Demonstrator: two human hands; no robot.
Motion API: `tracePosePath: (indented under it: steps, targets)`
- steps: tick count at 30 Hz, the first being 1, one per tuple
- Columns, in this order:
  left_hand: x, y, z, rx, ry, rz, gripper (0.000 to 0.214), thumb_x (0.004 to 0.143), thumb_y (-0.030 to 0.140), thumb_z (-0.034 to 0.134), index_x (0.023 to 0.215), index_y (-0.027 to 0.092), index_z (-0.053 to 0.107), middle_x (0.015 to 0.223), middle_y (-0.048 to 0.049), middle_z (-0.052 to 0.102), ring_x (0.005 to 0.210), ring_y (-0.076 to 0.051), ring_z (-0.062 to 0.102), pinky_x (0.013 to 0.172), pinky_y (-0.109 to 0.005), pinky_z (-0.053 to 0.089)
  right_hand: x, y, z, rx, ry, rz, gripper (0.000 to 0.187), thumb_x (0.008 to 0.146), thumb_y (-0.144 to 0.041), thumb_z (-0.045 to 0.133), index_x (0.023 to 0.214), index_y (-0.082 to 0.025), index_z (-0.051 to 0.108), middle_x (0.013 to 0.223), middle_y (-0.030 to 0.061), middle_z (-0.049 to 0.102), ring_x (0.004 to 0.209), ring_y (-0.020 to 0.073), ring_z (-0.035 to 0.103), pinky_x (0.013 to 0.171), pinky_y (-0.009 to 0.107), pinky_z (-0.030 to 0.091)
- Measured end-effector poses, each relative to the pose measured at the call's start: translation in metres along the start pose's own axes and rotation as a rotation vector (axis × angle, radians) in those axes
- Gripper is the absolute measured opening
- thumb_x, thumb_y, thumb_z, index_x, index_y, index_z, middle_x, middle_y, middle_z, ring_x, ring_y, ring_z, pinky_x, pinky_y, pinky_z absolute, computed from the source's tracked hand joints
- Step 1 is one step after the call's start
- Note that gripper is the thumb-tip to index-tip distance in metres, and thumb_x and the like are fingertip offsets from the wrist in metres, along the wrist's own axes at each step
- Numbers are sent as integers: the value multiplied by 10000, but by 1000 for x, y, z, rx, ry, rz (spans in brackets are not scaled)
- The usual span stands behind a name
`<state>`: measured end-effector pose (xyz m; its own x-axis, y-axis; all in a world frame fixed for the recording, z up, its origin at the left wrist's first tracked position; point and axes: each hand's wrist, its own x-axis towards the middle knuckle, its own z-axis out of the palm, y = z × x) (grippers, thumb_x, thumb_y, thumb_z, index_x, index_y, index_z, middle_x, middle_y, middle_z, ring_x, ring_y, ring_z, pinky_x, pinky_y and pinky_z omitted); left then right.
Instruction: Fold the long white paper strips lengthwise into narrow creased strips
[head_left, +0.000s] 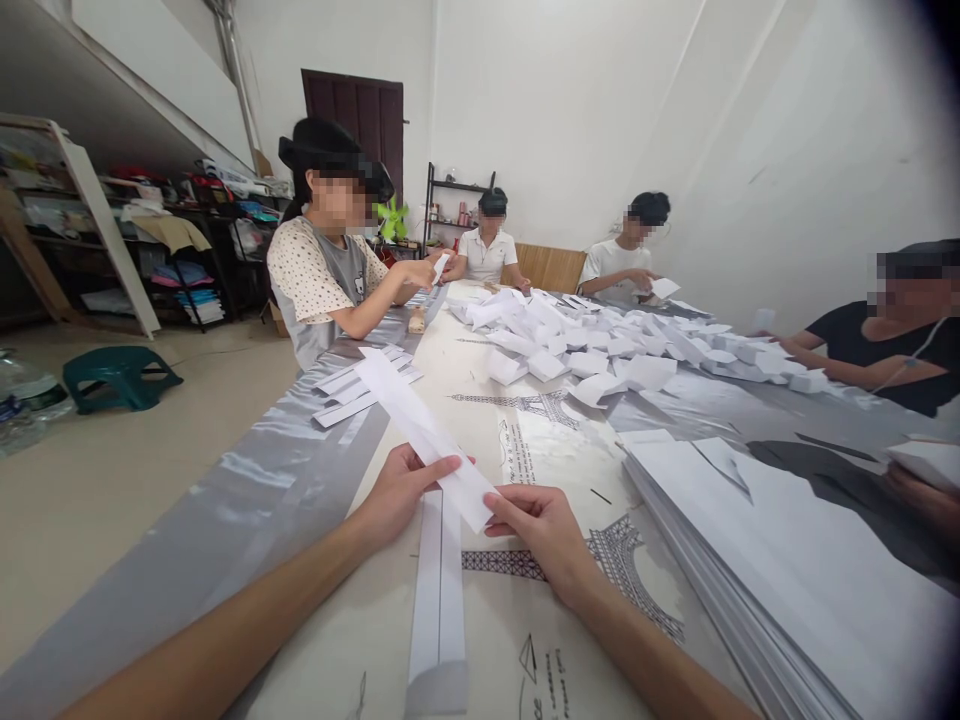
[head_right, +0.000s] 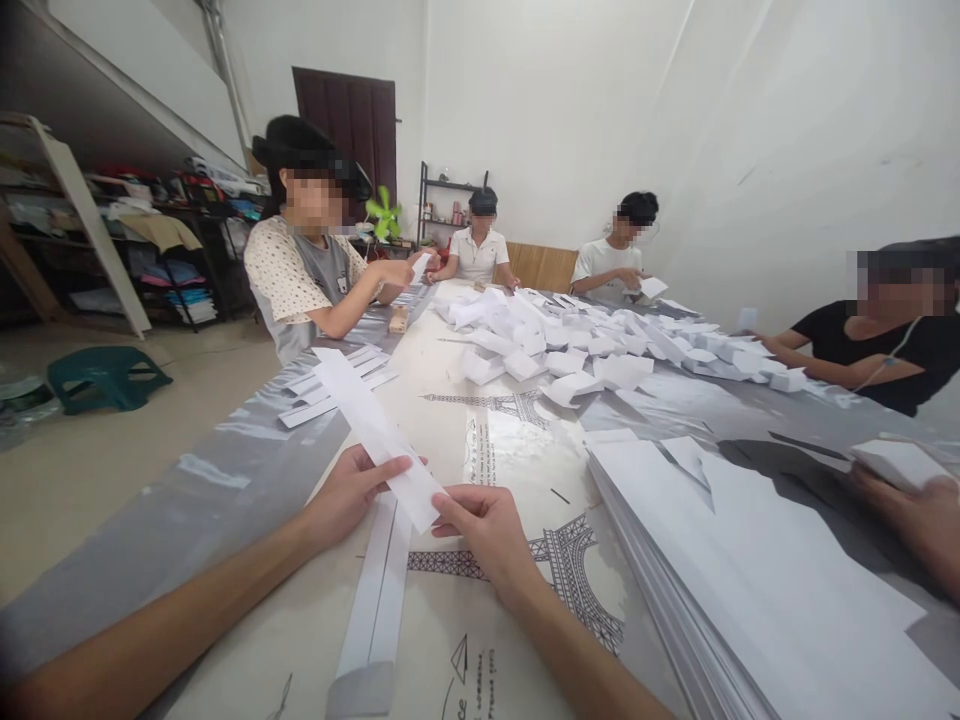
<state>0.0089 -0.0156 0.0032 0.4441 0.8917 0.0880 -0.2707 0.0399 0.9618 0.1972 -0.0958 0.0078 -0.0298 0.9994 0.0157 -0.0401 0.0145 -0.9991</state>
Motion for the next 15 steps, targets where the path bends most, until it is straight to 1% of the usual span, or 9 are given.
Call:
tracePosePath:
  steps: [6,8,11,12,13,15]
  targets:
    - [-1,2,0,58,-3,17,313,814,375,758,994,119,761,1029,-135,758,959,-285,696,869,-368,534,1,1,-2,8,7,13,327,805,-468,754,977,-197,813,900,86,776,850,237,713,836,403,605]
    - [-2,3,1,79,-6,28,306,823,379,750,994,124,759,1031,-128,759,961,-279,697,864,-359,536,1,2,-2,1,27,-10,349,797,-455,764,1048,-215,795,898,79,775,842,240,715,824,413,608]
    - [-3,4,2,103,-15,43,304,836,385,737,998,129,755,1030,-123,761,946,-274,704,854,-357,545,1,4,-1,-56,66,-78,407,797,-412,771,1172,-255,743,826,51,770,785,237,709,775,423,611]
    - [-3,4,2,103,-14,48,308,837,388,737,1000,127,753,1027,-124,761,944,-276,706,853,-361,549,1,6,-1,-84,73,-107,402,799,-398,769,1177,-266,740,846,50,771,770,234,705,764,425,610]
    - [-2,3,2,97,-9,51,315,835,391,740,1003,125,751,1026,-126,761,946,-278,707,853,-368,554,1,7,-1,-109,76,-138,378,800,-385,767,1161,-275,747,918,56,772,766,229,700,763,427,607]
    - [-2,2,2,73,17,50,334,825,395,751,1013,119,744,1032,-130,758,958,-286,705,852,-384,567,1,9,0,-137,85,-198,302,806,-365,758,1100,-297,771,1141,66,732,812,225,698,795,435,601]
